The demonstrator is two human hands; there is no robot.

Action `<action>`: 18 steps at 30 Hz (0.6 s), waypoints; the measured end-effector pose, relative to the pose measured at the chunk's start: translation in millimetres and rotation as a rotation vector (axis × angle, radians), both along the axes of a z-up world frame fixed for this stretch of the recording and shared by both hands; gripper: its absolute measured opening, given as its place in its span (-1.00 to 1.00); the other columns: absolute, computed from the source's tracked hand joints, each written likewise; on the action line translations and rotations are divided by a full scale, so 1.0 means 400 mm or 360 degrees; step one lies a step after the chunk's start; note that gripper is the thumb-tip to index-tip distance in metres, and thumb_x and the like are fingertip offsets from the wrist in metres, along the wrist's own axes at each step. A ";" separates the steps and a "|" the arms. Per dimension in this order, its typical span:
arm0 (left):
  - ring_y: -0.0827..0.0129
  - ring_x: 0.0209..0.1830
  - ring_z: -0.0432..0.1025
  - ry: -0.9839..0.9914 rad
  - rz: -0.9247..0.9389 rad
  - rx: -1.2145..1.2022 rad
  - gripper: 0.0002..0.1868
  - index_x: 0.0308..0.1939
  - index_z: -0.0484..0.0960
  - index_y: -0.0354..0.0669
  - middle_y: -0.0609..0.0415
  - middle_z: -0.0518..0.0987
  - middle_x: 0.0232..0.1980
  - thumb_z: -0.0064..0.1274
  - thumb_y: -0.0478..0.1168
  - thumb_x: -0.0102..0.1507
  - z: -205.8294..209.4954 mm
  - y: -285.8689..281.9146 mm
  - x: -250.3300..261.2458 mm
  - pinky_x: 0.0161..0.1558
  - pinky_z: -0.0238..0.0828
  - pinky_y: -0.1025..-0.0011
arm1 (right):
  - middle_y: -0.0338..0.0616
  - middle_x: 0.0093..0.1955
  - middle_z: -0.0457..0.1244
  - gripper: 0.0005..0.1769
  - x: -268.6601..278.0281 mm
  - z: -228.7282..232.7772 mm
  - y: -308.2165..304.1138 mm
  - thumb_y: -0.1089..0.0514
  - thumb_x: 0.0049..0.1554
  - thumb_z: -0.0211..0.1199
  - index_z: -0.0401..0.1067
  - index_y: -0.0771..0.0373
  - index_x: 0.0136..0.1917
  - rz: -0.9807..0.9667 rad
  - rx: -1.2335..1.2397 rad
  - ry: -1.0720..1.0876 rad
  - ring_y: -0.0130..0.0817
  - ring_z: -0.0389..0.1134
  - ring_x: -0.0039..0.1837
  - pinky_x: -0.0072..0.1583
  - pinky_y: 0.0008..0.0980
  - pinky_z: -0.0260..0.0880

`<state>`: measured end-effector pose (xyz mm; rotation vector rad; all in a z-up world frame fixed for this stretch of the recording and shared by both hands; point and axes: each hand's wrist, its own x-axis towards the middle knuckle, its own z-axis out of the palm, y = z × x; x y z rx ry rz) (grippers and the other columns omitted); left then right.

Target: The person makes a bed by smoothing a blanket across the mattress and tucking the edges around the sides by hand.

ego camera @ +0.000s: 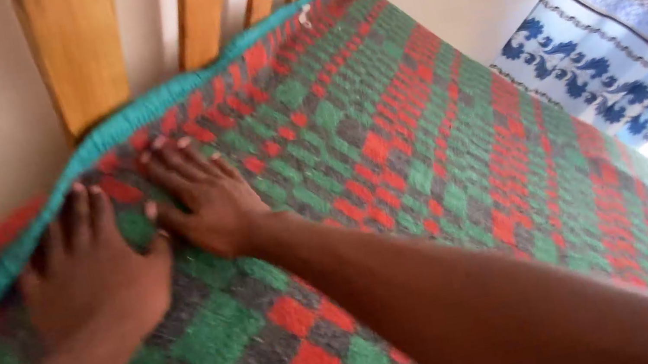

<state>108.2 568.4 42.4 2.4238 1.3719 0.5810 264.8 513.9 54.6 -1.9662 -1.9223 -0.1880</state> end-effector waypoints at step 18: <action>-0.02 0.48 0.18 0.0014 -0.0742 0.0347 -0.27 0.39 0.35 -0.31 -0.24 0.34 0.45 -0.13 0.17 0.32 0.017 0.111 0.260 0.39 0.08 0.05 | 0.09 0.75 -0.32 -0.10 0.343 -0.036 0.088 -0.34 0.33 -0.33 -0.21 0.37 0.66 -0.1493 -0.0433 0.0069 -0.03 -0.42 0.77 0.66 -0.06 -0.43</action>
